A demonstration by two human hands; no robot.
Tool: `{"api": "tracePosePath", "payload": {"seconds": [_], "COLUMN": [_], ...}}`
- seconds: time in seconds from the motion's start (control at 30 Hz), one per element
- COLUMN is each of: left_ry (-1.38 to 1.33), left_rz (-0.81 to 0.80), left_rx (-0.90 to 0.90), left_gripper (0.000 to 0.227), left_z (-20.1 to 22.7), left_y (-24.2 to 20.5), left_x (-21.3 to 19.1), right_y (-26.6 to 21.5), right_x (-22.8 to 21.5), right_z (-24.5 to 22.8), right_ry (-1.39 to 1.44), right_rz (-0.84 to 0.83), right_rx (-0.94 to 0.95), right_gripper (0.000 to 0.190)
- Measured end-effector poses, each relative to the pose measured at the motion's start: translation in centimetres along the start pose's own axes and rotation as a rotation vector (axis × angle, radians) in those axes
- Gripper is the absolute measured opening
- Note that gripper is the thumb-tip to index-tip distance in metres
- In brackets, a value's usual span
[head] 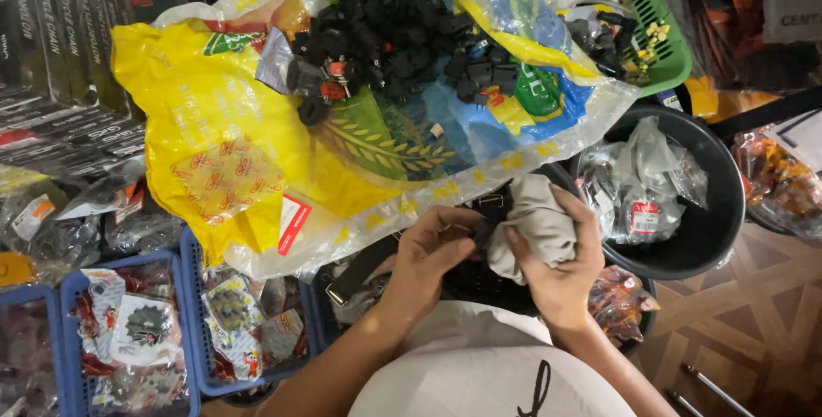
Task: The person repeatedly picks up small black plastic parts from a yellow bag and wipes them with a grey cloth held in the other hand. The person handles the parts one by one, wiping them over a black bowl before placing them back into the bag.
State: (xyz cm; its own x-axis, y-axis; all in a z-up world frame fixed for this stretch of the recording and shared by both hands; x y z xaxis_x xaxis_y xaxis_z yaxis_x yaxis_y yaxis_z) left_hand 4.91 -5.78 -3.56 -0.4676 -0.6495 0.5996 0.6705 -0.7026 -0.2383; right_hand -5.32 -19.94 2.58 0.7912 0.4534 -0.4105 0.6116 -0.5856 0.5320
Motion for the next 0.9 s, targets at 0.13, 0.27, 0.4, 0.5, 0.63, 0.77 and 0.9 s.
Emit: {"api": "tracePosePath", "payload": {"seconds": [0.13, 0.27, 0.4, 0.5, 0.63, 0.77, 0.9], "left_ry": [0.048, 0.614, 0.961, 1.14, 1.202, 1.355, 1.238], "left_rz": [-0.023, 0.025, 0.076, -0.003, -0.094, 0.017, -0.037], "left_rx": [0.096, 0.365, 0.566, 0.691, 0.683, 0.803, 0.687], "left_gripper": [0.029, 0.026, 0.04, 0.06, 0.077, 0.076, 0.083], "left_z": [0.6, 7.6, 10.0, 10.2, 8.9, 9.0, 8.4], "left_y": [0.3, -1.2, -2.6, -3.2, -3.7, -3.6, -3.5], "left_x": [-0.6, 1.5, 3.9, 5.4, 5.8, 5.6, 5.6], "right_y": [-0.1, -0.1, -0.8, -0.9, 0.7, 0.7, 0.9], "right_x": [-0.2, -0.5, -1.2, -0.5, 1.4, 0.5, 0.7], "right_z": [0.4, 0.9, 1.8, 1.6, -1.6, -0.1, -1.0], "right_ry": [0.07, 0.099, 0.118, 0.2, 0.164, 0.123, 0.15], "right_rz": [-0.002, -0.003, -0.016, -0.108, -0.326, -0.206, -0.219], "right_rx": [0.029, 0.048, 0.032, -0.087, -0.08, -0.064, -0.124], "right_gripper": [0.067, 0.067, 0.07, 0.082, 0.071, 0.068, 0.071]}}
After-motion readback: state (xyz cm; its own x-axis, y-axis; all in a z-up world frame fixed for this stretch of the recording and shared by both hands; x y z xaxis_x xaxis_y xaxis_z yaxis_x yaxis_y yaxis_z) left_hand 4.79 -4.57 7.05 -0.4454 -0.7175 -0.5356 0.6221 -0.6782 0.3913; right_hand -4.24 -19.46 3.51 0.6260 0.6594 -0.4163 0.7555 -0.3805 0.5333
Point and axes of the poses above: each hand's wrist, its own y-axis towards the middle knuckle, its own x-axis out of the palm, z = x × y, the point moved 8 cm from there along y, towards the middle knuckle, and after that the axes turned 7 degrees about -x, right-handed, at the moved point
